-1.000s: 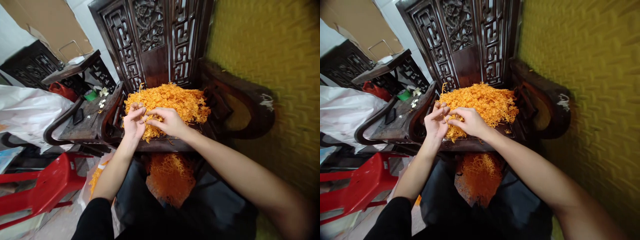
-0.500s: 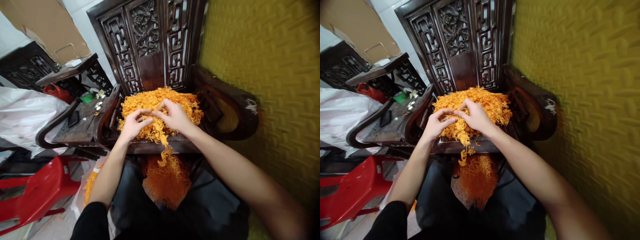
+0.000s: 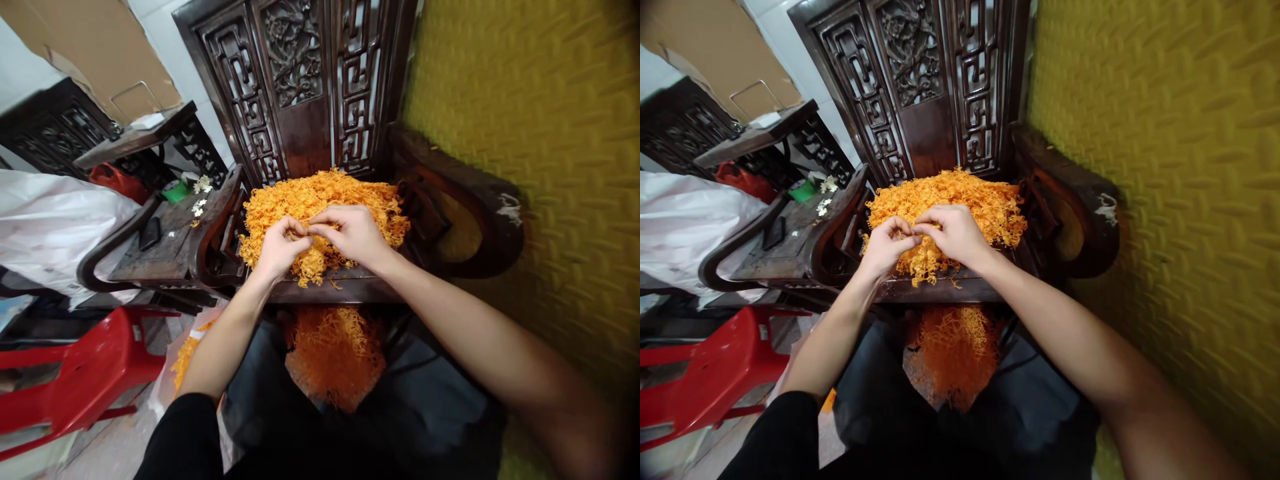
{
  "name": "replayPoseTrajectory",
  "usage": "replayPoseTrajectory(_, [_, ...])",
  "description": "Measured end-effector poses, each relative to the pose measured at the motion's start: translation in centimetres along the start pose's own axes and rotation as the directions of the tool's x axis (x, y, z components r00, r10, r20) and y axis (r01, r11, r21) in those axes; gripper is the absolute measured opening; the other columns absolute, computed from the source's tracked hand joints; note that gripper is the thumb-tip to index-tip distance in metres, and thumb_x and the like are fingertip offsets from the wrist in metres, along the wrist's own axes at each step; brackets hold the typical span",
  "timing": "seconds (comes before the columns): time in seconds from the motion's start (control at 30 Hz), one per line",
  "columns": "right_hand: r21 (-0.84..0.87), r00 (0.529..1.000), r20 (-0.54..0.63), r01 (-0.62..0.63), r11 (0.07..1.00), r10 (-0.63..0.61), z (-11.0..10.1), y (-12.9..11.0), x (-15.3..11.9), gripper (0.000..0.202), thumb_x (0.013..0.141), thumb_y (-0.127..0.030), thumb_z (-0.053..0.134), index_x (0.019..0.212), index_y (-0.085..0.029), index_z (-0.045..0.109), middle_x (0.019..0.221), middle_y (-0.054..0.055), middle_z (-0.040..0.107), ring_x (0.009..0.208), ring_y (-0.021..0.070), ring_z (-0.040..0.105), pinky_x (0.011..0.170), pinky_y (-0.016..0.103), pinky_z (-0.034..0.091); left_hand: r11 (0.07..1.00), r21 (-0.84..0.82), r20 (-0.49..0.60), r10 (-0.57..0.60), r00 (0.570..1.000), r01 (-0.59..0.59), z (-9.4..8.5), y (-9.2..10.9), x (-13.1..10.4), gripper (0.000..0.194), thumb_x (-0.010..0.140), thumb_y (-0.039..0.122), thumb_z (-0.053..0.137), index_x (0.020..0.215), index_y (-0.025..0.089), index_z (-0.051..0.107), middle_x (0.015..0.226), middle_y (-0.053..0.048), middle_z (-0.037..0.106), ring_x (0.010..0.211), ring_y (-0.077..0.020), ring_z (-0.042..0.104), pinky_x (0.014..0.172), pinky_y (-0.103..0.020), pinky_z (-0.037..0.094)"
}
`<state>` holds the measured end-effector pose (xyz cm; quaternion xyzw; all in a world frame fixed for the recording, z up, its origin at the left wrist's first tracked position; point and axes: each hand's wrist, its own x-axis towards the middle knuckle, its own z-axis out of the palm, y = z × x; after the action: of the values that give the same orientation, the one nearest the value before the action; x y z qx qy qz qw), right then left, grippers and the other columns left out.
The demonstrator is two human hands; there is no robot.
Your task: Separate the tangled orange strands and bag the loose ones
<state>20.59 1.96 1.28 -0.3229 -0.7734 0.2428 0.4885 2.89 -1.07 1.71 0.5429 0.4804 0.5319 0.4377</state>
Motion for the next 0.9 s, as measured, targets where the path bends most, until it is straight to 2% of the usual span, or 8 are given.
replayPoseTrajectory(0.17, [-0.034, 0.990, -0.130, -0.051, 0.998, 0.046, 0.3, -0.8, 0.0, 0.013, 0.090, -0.026, 0.071, 0.085, -0.019, 0.081, 0.086, 0.005, 0.080, 0.079, 0.0183, 0.072, 0.078, 0.033, 0.052, 0.998, 0.002, 0.112, -0.063, 0.992, 0.063, -0.5, 1.1, 1.1, 0.019, 0.058, 0.005, 0.074, 0.065, 0.016, 0.060, 0.064, 0.001, 0.061, 0.060, -0.0093, 0.054, 0.060, -0.024, 0.038])
replayPoseTrajectory(0.4, [0.036, 0.961, -0.220, -0.162, 0.986, 0.166, 0.0, -0.4, 1.2, 0.010, 0.085, -0.025, 0.074, 0.082, -0.017, 0.080, 0.082, 0.005, 0.078, 0.075, 0.0184, 0.071, 0.073, 0.033, 0.052, 0.985, -0.086, 0.138, -0.139, 0.981, 0.152, -0.7, 2.2, 1.9, 0.022, 0.053, 0.009, 0.074, 0.063, 0.016, 0.057, 0.058, 0.003, 0.058, 0.055, -0.0072, 0.052, 0.056, -0.022, 0.034])
replayPoseTrajectory(0.47, [0.070, 0.902, -0.353, -0.239, 0.968, 0.248, -1.6, 1.1, 1.7, 0.008, 0.082, -0.023, 0.076, 0.080, -0.015, 0.077, 0.071, 0.006, 0.073, 0.066, 0.0168, 0.066, 0.066, 0.032, 0.050, 0.977, -0.088, 0.155, -0.179, 0.972, 0.194, -1.4, 1.9, 1.7, 0.021, 0.052, 0.007, 0.072, 0.063, 0.016, 0.056, 0.054, 0.005, 0.055, 0.053, -0.0067, 0.052, 0.054, -0.021, 0.032])
replayPoseTrajectory(0.57, [0.242, 0.709, -0.547, -0.376, 0.894, 0.446, -4.1, 3.5, 2.1, 0.011, 0.083, -0.025, 0.077, 0.083, -0.014, 0.074, 0.050, 0.001, 0.058, 0.043, 0.0125, 0.051, 0.047, 0.029, 0.039, 0.966, -0.144, 0.103, -0.203, 0.974, 0.217, -2.3, 1.2, 1.6, 0.023, 0.051, 0.006, 0.075, 0.065, 0.015, 0.059, 0.057, 0.003, 0.060, 0.054, -0.0071, 0.055, 0.054, -0.021, 0.035])
replayPoseTrajectory(0.63, [0.419, 0.734, -0.342, -0.439, 0.795, 0.586, -4.7, 4.4, 2.0, 0.020, 0.078, -0.031, 0.083, 0.078, -0.017, 0.069, 0.058, 0.004, 0.064, 0.047, 0.0146, 0.058, 0.045, 0.028, 0.043, 0.964, -0.202, 0.014, -0.175, 0.985, 0.174, -2.4, 0.8, 1.9, 0.027, 0.052, 0.009, 0.082, 0.071, 0.013, 0.064, 0.066, 0.001, 0.067, 0.057, -0.0068, 0.058, 0.056, -0.021, 0.039])
replayPoseTrajectory(0.73, [0.542, 0.817, -0.067, -0.452, 0.709, 0.573, -4.0, 4.1, 1.3, 0.035, 0.066, -0.038, 0.093, 0.075, -0.019, 0.066, 0.089, 0.010, 0.075, 0.069, 0.0202, 0.071, 0.053, 0.031, 0.056, 0.946, -0.291, -0.031, -0.157, 0.987, 0.142, -2.0, 0.4, 2.5, 0.034, 0.058, 0.016, 0.089, 0.084, 0.012, 0.069, 0.079, -0.002, 0.072, 0.069, -0.0092, 0.066, 0.065, -0.022, 0.047])
replayPoseTrajectory(0.8, [0.538, 0.854, -0.052, -0.412, 0.735, 0.517, -3.2, 3.5, 1.0, 0.035, 0.065, -0.040, 0.093, 0.079, -0.020, 0.068, 0.091, 0.008, 0.076, 0.072, 0.0198, 0.071, 0.053, 0.030, 0.055, 0.927, -0.344, -0.017, -0.167, 0.986, 0.151, -1.7, 0.3, 2.7, 0.035, 0.062, 0.017, 0.089, 0.090, 0.011, 0.070, 0.086, -0.005, 0.073, 0.080, -0.0133, 0.071, 0.071, -0.024, 0.051])
replayPoseTrajectory(0.9, [0.369, 0.905, -0.041, -0.381, 0.848, 0.424, -2.2, 2.3, 0.8, 0.029, 0.082, -0.044, 0.079, 0.100, -0.021, 0.076, 0.081, 0.006, 0.075, 0.069, 0.0199, 0.070, 0.056, 0.033, 0.056, 0.918, -0.371, -0.015, -0.160, 0.987, 0.143, -1.7, 0.4, 2.6, 0.037, 0.063, 0.011, 0.086, 0.097, 0.010, 0.071, 0.097, -0.008, 0.074, 0.089, -0.0172, 0.074, 0.075, -0.027, 0.053])
